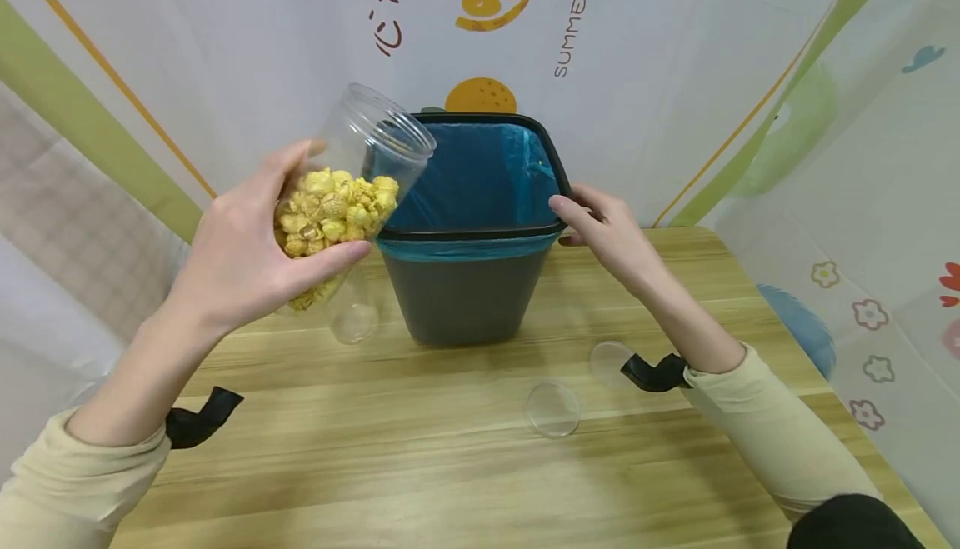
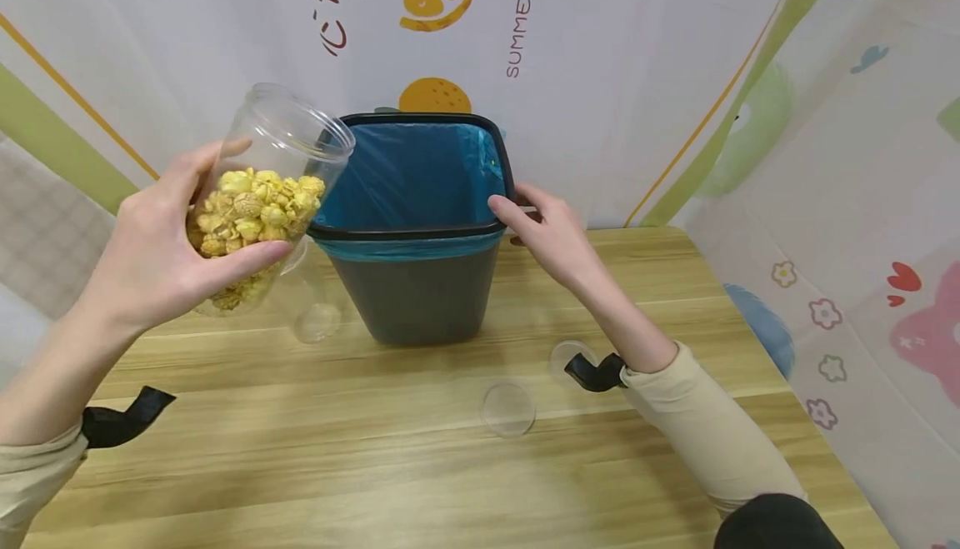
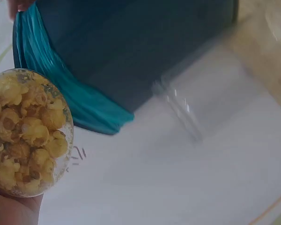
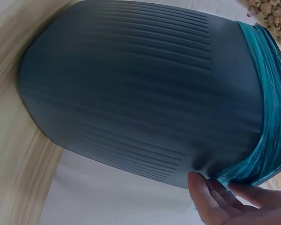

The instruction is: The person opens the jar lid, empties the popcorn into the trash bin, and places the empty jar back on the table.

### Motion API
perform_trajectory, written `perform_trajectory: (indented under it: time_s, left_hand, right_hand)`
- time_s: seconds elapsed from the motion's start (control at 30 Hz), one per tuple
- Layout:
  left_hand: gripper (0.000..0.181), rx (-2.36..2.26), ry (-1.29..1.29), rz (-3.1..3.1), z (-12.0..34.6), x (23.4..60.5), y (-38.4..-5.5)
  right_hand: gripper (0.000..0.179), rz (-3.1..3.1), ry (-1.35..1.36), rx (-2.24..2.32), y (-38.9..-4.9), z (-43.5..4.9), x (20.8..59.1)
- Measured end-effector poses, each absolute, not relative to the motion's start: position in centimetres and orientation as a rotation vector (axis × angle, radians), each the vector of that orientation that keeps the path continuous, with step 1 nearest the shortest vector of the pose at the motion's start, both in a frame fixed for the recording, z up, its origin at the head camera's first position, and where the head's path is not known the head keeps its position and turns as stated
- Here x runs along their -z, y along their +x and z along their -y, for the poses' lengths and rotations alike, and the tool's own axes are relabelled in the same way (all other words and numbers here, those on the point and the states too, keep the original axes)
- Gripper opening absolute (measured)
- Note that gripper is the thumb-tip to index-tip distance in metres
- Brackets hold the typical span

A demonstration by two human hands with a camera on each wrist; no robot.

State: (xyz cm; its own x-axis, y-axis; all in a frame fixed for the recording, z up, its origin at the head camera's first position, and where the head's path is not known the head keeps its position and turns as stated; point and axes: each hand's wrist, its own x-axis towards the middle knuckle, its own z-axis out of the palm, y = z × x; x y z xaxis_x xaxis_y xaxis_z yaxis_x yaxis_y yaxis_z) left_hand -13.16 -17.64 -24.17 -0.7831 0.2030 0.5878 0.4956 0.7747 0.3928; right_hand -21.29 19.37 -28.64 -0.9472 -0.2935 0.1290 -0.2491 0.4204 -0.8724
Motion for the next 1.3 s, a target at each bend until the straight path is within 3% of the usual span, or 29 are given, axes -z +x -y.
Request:
perform_trajectory:
  time_s: [0.47, 1.3]
  left_hand:
    - [0.096, 0.380, -0.516, 2.659, 18.9, 20.8, -16.0]
    - [0.094, -0.177, -0.831, 2.635, 17.7, 17.3, -19.7]
  right_hand:
    - [0.057, -2.454, -0.515, 1.727, -21.2, -18.8, 28.6]
    - [0.057, -2.424, -0.507, 1.776, -21.0, -18.8, 28.9]
